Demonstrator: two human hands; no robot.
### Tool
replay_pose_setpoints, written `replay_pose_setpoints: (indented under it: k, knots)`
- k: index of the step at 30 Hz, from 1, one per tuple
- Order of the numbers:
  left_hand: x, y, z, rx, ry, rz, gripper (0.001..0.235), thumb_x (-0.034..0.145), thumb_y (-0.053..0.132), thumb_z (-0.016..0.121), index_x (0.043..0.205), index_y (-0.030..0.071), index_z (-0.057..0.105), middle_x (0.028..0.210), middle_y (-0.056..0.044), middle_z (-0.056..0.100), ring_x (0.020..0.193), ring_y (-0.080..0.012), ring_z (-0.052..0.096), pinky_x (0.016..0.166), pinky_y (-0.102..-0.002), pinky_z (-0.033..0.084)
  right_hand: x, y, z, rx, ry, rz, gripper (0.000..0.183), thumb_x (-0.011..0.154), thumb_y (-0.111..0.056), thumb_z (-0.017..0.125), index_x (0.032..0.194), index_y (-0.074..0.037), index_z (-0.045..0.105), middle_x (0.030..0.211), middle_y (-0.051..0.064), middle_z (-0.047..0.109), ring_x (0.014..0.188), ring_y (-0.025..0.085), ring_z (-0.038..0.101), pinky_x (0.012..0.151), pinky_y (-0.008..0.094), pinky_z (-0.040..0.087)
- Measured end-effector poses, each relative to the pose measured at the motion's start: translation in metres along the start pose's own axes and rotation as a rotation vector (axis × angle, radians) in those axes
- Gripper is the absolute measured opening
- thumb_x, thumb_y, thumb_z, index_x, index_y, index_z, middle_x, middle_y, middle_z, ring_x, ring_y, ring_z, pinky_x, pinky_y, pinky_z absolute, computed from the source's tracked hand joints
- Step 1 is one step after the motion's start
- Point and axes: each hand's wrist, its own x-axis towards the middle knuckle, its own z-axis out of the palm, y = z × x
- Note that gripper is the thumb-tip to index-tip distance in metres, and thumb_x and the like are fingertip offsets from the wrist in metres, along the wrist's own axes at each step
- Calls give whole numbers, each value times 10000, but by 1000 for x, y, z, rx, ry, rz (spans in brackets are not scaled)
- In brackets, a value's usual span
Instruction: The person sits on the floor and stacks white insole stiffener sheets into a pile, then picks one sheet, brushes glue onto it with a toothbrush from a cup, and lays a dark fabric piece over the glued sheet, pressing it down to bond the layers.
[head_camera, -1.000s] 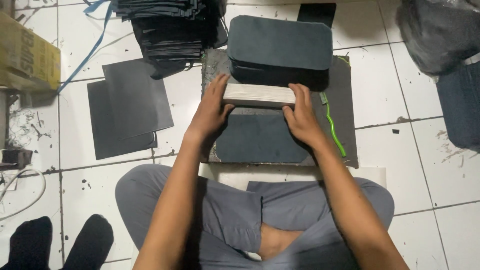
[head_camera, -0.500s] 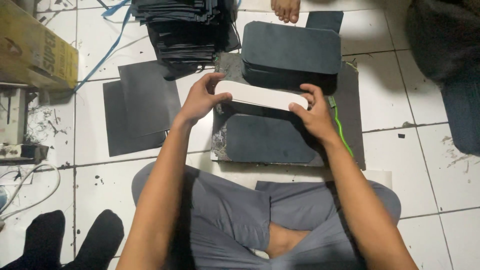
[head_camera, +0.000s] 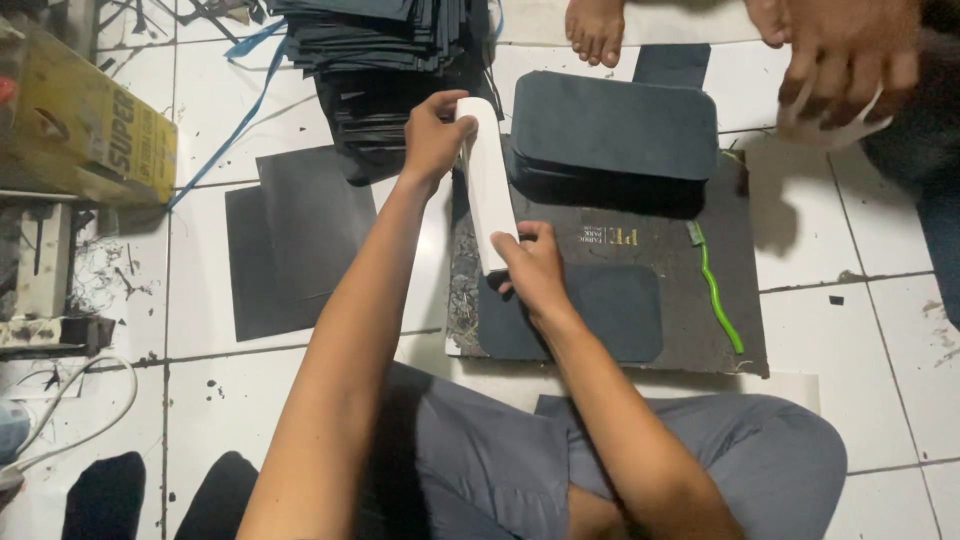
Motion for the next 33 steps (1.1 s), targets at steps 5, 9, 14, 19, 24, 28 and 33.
replay_pose_setpoints:
  k: [5,9,14,19,24,28,33]
  knots:
    - [43,-34,10,137,-101,140,482,838,75,623,1315,3,640,1252,-184,716,1139,-301,711,993,-372,561,9,-23,30,-108,64,60,663,831,-329,658,1319,79,472,925,133,613,553,200,580,426,282,494]
    - [43,-53,17,180,-116,199,505,886,93,548,1383,9,578,1264,-194,707,1147,-313,703,1000,-386,532,8,-36,39,-317,0,93,614,887,-298,603,1353,59,421,913,170,685,573,203,715,413,265,500]
    - [33,-55,20,178,-90,230,512,929,124,534,1428,11,526,1368,-225,648,1228,-359,658,1046,-406,496,6,-26,40,-513,47,-52,542,895,-366,564,1232,52,489,1014,241,654,622,341,697,614,432,551]
    - [35,-60,22,170,-63,254,544,940,73,568,1465,-28,468,1423,-240,593,1304,-352,605,1102,-414,471,-4,-22,33,-578,87,-218,515,939,-375,571,1176,82,566,932,277,712,774,435,715,741,524,561]
    - [13,-48,4,263,172,323,546,1028,233,522,1469,-68,414,1458,-259,500,1370,-395,496,1153,-492,399,-44,2,-13,-587,29,-505,385,940,-274,626,1259,-59,652,608,-6,562,489,151,527,444,323,431]
    - [-69,22,-23,267,270,517,389,994,107,572,1360,-16,524,1310,-181,574,1193,-312,558,1028,-405,474,-70,51,-91,-620,61,-813,181,919,-69,649,1072,-10,726,748,40,704,476,77,481,370,215,358]
    - [-162,31,-9,418,132,760,256,908,26,720,1153,98,703,927,-50,688,818,-254,658,806,-376,526,-71,89,-173,-925,395,-839,182,871,-143,748,1046,-96,725,877,86,652,842,316,669,746,428,533]
